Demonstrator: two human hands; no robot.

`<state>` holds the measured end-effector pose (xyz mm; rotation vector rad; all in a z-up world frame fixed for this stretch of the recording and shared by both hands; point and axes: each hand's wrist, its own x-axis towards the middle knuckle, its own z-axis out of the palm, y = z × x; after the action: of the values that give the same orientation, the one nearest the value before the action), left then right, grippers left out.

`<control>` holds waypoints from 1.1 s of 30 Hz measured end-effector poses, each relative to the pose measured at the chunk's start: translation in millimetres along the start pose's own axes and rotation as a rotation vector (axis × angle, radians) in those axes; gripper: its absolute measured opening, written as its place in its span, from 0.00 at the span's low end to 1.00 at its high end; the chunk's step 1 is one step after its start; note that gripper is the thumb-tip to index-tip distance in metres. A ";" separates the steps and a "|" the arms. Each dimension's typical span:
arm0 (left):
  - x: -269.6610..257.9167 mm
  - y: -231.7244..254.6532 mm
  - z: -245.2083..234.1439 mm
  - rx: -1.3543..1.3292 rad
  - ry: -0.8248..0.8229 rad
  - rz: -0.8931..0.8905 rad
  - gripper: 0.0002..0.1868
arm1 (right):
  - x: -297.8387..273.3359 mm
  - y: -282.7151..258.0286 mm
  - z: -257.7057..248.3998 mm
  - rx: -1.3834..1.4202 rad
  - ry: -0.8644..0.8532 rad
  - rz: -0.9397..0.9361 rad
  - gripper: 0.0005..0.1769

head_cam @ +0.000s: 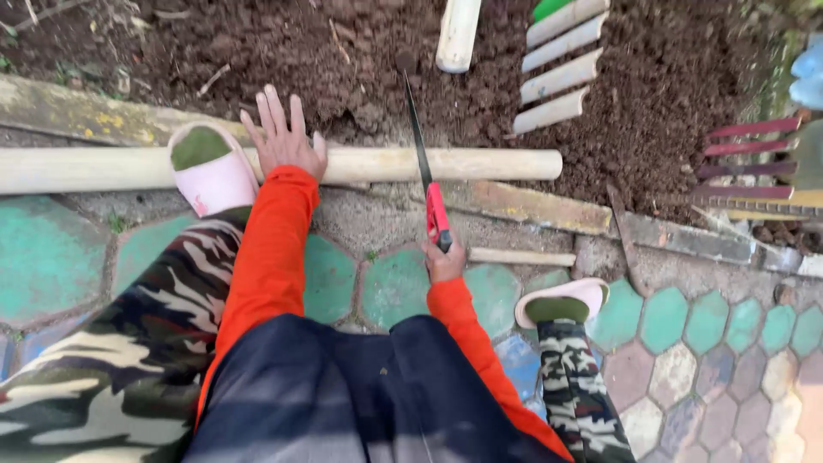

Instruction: Sawing a bamboo pole into sections in an outdoor garden area.

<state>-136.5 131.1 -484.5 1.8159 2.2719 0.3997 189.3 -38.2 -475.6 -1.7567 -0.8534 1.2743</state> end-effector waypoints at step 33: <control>15.5 2.8 -16.1 0.014 -0.062 -0.013 0.43 | -30.9 21.2 -16.0 0.105 -0.005 -0.039 0.16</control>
<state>-142.6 145.4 -468.3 1.7932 2.2496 0.3212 197.9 -78.1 -478.0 -1.6471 -0.8055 1.2756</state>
